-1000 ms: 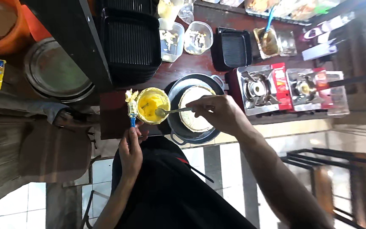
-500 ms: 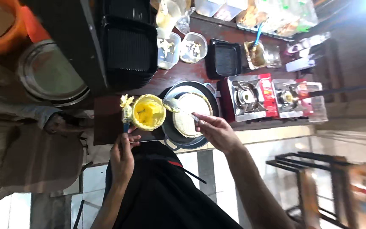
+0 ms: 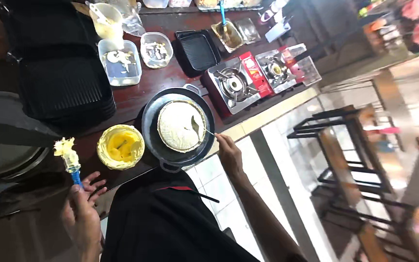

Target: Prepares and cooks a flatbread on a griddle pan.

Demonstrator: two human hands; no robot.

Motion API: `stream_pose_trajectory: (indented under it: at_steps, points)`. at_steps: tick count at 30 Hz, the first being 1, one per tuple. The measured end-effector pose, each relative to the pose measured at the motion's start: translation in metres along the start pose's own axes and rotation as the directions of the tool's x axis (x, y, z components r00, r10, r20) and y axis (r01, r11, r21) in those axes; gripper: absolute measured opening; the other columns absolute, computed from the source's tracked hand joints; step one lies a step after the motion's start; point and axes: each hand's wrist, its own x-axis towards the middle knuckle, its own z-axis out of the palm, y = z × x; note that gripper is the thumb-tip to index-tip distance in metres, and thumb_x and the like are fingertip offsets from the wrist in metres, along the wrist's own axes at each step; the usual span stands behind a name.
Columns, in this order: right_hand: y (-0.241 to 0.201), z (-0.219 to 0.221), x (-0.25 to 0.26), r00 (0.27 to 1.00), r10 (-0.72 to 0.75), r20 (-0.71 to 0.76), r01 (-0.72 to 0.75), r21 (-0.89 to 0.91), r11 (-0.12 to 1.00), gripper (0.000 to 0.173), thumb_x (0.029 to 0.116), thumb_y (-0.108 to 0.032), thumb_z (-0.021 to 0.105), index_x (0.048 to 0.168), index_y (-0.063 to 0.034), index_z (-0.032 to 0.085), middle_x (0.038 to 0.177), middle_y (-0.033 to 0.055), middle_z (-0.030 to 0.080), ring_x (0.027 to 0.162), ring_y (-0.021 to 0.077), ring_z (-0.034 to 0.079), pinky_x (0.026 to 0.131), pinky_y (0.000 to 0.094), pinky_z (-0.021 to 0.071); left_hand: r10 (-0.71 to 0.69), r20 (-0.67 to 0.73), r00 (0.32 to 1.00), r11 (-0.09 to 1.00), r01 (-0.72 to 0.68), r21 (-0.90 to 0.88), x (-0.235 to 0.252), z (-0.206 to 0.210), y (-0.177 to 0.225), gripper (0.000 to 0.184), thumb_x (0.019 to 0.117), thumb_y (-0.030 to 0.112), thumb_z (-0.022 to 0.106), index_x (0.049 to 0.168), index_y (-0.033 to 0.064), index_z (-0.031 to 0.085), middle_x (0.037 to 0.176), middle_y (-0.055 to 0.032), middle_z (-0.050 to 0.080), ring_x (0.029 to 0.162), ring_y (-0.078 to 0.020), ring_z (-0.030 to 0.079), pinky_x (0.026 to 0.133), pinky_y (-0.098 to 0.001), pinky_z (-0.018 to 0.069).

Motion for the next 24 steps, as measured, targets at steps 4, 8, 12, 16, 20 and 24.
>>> stream_pose_trajectory:
  at_steps: [4,8,12,16,20,24]
  points:
    - [-0.014,-0.012,-0.024,0.986,-0.006,0.168,0.018,-0.067,0.998,0.038,0.0989,0.005,0.050,0.132,-0.0020,0.067,0.120,0.0203,0.071,0.095,0.0333,0.074,0.079,0.0435,0.0621,0.043,0.012,0.999,0.999,-0.043,0.003,0.005,-0.003,0.011,0.047,0.1103,0.033,0.026,0.118,-0.0021,0.057,0.117,-0.0070,0.070,0.095,-0.0186,0.072,0.078,-0.0349,0.0627]
    - [-0.040,-0.059,-0.020,0.994,-0.012,0.108,0.007,0.042,0.999,0.029,0.1004,0.001,0.053,0.122,-0.0030,0.072,0.112,0.0181,0.072,0.094,0.0272,0.074,0.080,0.0374,0.0622,0.087,-0.002,0.996,0.996,-0.087,0.028,0.006,-0.004,0.019,0.043,0.1099,0.030,0.026,0.110,0.0010,0.058,0.109,-0.0032,0.071,0.091,-0.0155,0.072,0.077,-0.0320,0.0624]
    - [-0.101,-0.083,0.021,0.988,-0.155,0.007,0.145,0.314,0.938,0.024,0.1009,-0.005,0.056,0.114,-0.0048,0.076,0.106,0.0114,0.075,0.093,0.0123,0.073,0.085,0.0243,0.0603,0.172,0.022,0.985,0.983,-0.173,0.066,-0.001,-0.004,0.026,0.040,0.1104,0.025,0.031,0.099,0.0031,0.062,0.090,0.0024,0.070,0.079,-0.0095,0.070,0.074,-0.0282,0.0615]
    - [-0.177,-0.073,0.061,0.916,-0.389,0.098,0.329,0.374,0.867,0.024,0.1018,-0.008,0.056,0.116,-0.0080,0.076,0.108,0.0110,0.074,0.091,0.0161,0.073,0.080,0.0275,0.0606,0.235,0.049,0.971,0.964,-0.239,0.119,-0.008,-0.011,0.032,0.038,0.1104,0.024,0.035,0.089,0.0065,0.062,0.079,0.0060,0.063,0.070,-0.0055,0.063,0.069,-0.0244,0.0582]
    - [-0.218,-0.028,0.098,0.742,-0.646,0.180,0.560,0.364,0.744,0.021,0.0992,-0.004,0.058,0.113,-0.0035,0.074,0.106,0.0122,0.071,0.092,0.0259,0.071,0.079,0.0390,0.0613,0.090,0.032,0.995,0.986,-0.094,0.136,-0.020,-0.014,0.049,0.042,0.1099,0.024,0.033,0.087,0.0089,0.065,0.073,0.0073,0.062,0.062,-0.0031,0.058,0.059,-0.0202,0.0514]
    - [-0.237,-0.014,0.107,0.653,-0.750,0.106,0.689,0.329,0.646,0.027,0.1031,-0.015,0.058,0.127,-0.0111,0.071,0.126,0.0084,0.069,0.118,0.0239,0.066,0.103,0.0400,0.0532,-0.091,0.099,0.991,0.995,0.086,0.054,-0.028,-0.010,0.063,0.054,0.1115,0.036,0.023,0.087,0.0119,0.064,0.067,0.0059,0.059,0.053,-0.0053,0.051,0.049,-0.0211,0.0468]
